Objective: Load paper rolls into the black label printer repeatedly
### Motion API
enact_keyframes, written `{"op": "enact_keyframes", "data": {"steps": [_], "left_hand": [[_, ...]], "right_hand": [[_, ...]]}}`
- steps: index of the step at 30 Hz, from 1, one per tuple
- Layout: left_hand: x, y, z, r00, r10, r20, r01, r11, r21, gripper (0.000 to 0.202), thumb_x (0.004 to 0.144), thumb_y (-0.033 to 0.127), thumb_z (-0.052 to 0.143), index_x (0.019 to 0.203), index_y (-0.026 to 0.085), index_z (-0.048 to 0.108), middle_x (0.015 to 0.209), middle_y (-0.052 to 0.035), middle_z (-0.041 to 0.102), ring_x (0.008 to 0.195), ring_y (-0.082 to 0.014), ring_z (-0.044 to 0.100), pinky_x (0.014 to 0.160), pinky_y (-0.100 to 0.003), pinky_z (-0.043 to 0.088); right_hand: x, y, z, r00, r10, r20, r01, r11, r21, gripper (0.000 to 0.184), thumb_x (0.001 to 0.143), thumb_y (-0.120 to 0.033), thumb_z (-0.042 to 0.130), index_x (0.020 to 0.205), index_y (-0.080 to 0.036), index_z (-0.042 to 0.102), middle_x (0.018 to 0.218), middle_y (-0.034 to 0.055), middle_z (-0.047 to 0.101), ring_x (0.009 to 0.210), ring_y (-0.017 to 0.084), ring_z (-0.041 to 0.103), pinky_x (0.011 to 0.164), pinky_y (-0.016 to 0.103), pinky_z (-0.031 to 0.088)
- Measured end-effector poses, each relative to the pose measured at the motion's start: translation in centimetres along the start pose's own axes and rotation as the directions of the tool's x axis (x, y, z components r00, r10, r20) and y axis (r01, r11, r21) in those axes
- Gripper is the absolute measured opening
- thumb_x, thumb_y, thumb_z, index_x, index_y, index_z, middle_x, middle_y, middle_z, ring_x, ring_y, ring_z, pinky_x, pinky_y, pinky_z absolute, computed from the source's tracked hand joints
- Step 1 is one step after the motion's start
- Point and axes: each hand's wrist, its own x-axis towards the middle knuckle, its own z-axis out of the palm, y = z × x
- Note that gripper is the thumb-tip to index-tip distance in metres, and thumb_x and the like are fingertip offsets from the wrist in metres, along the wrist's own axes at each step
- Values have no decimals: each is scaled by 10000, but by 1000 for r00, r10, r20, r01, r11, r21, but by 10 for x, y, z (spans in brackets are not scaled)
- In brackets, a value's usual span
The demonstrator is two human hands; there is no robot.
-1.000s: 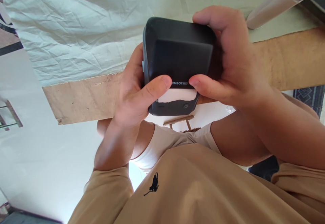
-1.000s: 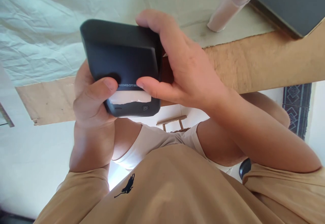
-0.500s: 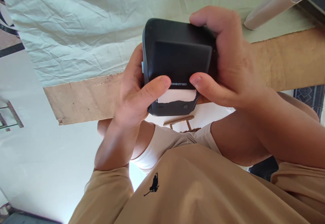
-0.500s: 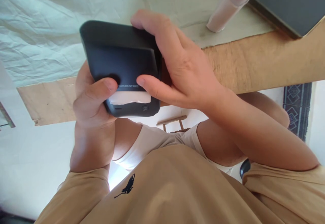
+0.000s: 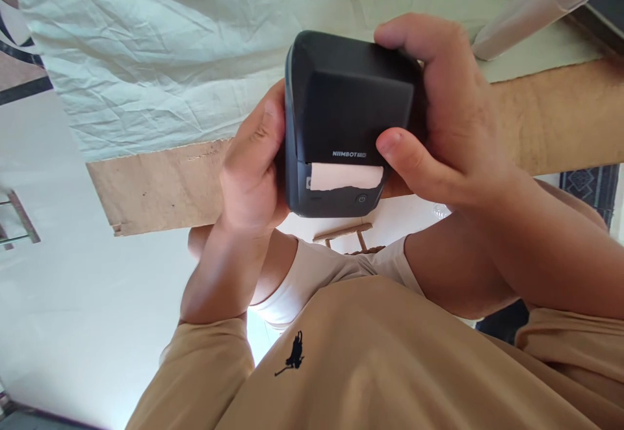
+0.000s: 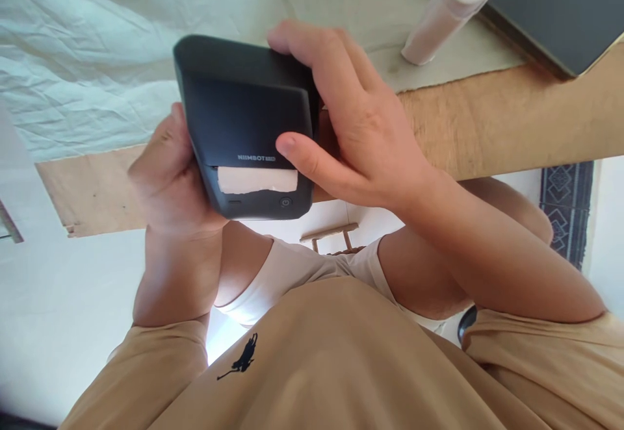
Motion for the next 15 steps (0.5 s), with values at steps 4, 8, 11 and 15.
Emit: {"op": "enact_keyframes", "data": {"steps": [4, 8, 11, 15], "left_hand": [[-4, 3, -5, 1000, -2, -29, 3, 999, 34, 578, 1019, 819, 702, 1167, 265, 769, 936, -39, 743, 1203, -299, 814, 920, -403, 737], [-14, 2, -8, 995, 71, -69, -71, 997, 5, 484, 1102, 626, 711, 811, 240, 680, 697, 3, 473, 738, -154, 627, 668, -280, 615], [-18, 2, -7, 985, 161, -60, -164, 986, -44, 578, 1130, 418, 728, 625, 233, 518, 708, 10, 222, 597, -110, 285, 551, -232, 458], [-15, -3, -6, 986, 148, -72, -156, 981, -114, 536, 1150, 360, 684, 646, 226, 560, 728, 4, 251, 631, -114, 320, 616, -217, 485]], "right_hand": [[0, 8, -6, 994, -109, -1, 109, 994, 11, 650, 1128, -641, 504, 1590, -186, 547, 1542, 106, 690, 1464, 211, 662, 1271, 405, 624], [0, 12, -8, 989, -142, 46, 142, 990, -13, 783, 1072, -745, 570, 1666, -240, 490, 1632, 101, 631, 1539, 241, 614, 1352, 463, 593], [1, 8, -6, 998, -60, 31, 61, 997, -43, 854, 1026, -854, 562, 1649, -273, 516, 1577, 115, 636, 1536, 263, 612, 1249, 481, 644], [-3, 0, -5, 989, 70, -131, -66, 997, 35, 818, 938, -882, 686, 1478, -269, 638, 1286, 87, 696, 1019, 174, 636, 712, 337, 514]]}}
